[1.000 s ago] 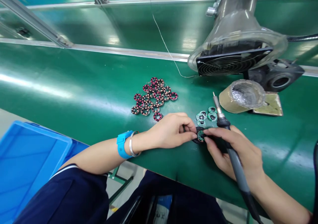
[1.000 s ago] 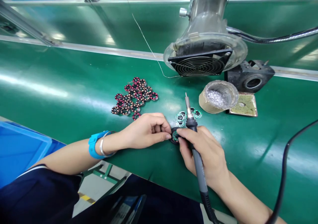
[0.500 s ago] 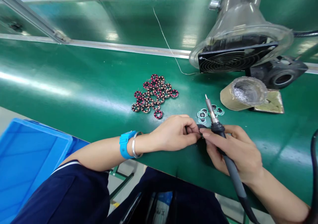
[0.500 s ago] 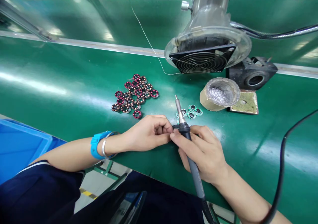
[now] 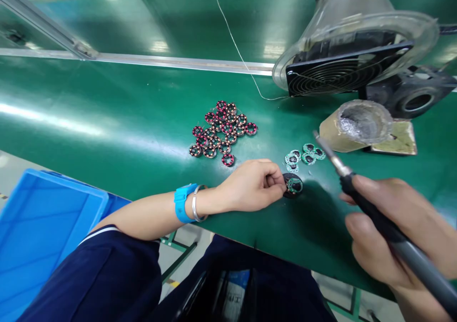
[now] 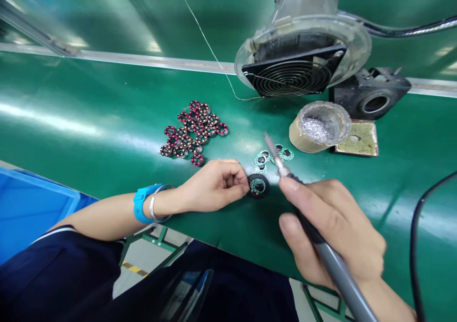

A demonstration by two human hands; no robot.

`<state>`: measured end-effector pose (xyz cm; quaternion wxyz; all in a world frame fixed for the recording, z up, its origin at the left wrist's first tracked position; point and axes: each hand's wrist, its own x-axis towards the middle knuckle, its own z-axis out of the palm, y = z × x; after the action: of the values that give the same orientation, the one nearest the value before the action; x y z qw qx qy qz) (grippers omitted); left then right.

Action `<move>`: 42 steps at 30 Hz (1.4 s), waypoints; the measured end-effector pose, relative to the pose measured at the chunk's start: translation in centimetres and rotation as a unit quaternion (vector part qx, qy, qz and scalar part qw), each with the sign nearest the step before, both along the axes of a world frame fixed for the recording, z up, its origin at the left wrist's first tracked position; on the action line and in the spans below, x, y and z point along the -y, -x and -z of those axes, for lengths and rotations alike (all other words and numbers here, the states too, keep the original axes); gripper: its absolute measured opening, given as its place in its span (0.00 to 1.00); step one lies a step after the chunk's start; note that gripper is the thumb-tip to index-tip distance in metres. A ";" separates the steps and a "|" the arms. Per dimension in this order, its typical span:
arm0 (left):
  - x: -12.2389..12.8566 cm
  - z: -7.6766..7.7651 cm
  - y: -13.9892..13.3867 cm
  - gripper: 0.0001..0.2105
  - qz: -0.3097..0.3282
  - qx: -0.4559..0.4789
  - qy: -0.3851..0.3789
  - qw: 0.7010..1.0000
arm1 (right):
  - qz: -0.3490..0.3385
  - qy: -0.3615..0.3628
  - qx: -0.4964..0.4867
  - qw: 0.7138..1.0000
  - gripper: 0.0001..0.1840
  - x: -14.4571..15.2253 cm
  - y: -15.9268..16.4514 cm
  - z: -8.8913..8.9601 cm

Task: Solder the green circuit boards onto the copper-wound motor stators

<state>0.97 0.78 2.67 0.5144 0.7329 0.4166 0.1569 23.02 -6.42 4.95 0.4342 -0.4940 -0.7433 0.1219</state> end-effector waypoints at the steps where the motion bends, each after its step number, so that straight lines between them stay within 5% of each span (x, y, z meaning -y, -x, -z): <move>1: 0.0 0.0 0.0 0.02 -0.001 0.002 -0.002 1.000 | -0.026 -0.005 0.006 1.000 0.27 0.1 -0.1 -0.7; 4: 0.0 0.1 0.0 0.02 -0.001 0.011 -0.007 1.000 | -0.074 -0.002 0.007 0.997 0.22 0.5 -0.3 -2.0; 13: 0.1 0.2 -0.1 0.02 -0.008 0.018 -0.015 1.000 | -0.064 0.060 -0.019 0.996 0.11 0.5 0.6 -2.1; 34: 0.1 0.1 0.0 0.02 -0.003 0.014 -0.032 0.999 | -0.054 0.081 0.006 0.995 0.14 1.5 0.1 -0.9; 42: 0.0 0.0 0.0 0.03 -0.005 0.008 -0.032 0.999 | 0.018 0.111 -0.026 0.993 0.09 2.0 -0.5 -0.9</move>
<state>0.96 0.75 2.63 0.4934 0.7454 0.4109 0.1789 23.51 -8.43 5.87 0.3980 -0.5488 -0.7048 0.2088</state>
